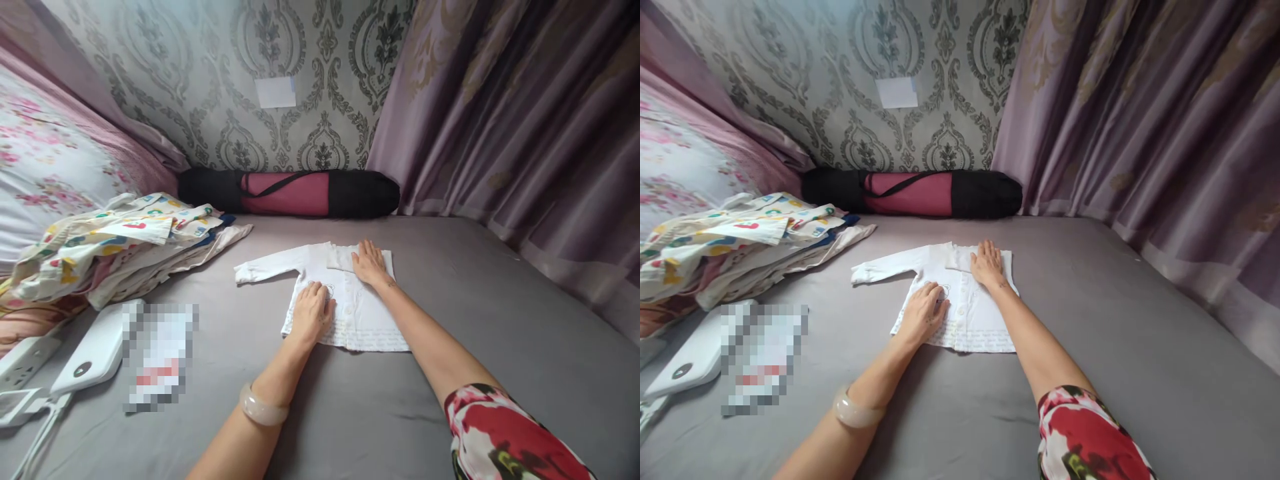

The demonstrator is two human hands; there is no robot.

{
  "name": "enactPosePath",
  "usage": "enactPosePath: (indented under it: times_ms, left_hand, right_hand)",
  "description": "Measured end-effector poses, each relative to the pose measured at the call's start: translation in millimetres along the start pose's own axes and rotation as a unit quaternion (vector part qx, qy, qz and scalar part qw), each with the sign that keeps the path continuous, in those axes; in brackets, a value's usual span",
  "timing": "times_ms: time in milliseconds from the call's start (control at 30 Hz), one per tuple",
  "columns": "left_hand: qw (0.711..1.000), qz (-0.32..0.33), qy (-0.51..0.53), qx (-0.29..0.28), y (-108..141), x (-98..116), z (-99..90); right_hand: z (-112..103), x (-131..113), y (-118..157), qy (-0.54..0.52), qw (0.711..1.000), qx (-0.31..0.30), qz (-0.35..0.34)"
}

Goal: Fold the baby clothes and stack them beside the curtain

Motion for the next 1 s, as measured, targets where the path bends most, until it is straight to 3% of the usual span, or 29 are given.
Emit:
enactPosePath:
  times_ms: [167,367,567,767,900,1000]
  left_hand:
    - [0.999,-0.028,0.026,-0.001,-4.6,-2.3,-4.9]
    - [0.997,-0.066,0.019,0.02,-8.2,-7.3,-7.8]
    - [0.996,-0.082,0.009,0.02,-7.8,-5.6,-7.6]
    - [0.996,-0.093,-0.005,-0.005,-8.7,-9.6,-4.5]
    - [0.996,-0.091,-0.001,-0.017,-11.0,-11.9,-0.9]
    - [0.997,-0.072,0.012,-0.034,-9.6,-14.4,4.2]
  right_hand:
    - [11.0,-46.6,7.1,-0.023,0.99,-0.048,-0.128]
    - [23.9,-51.2,1.7,0.001,0.988,-0.091,-0.128]
    - [6.4,-66.9,-5.5,0.046,0.985,-0.126,-0.112]
    - [-25.4,-141.2,0.0,0.044,0.977,-0.064,-0.2]
    - [-20.2,-204.3,10.2,-0.013,0.949,-0.135,-0.284]
    - [-7.3,-242.8,19.4,-0.038,0.935,-0.169,-0.31]
Point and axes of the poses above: each hand's wrist, its own y-axis away from the middle knuckle, its own z-axis out of the palm, x = y × z, the point moved 3 cm from there along -y, towards the middle knuckle, and after that the axes turned 4 degrees about -y, right-handed, at the moved point
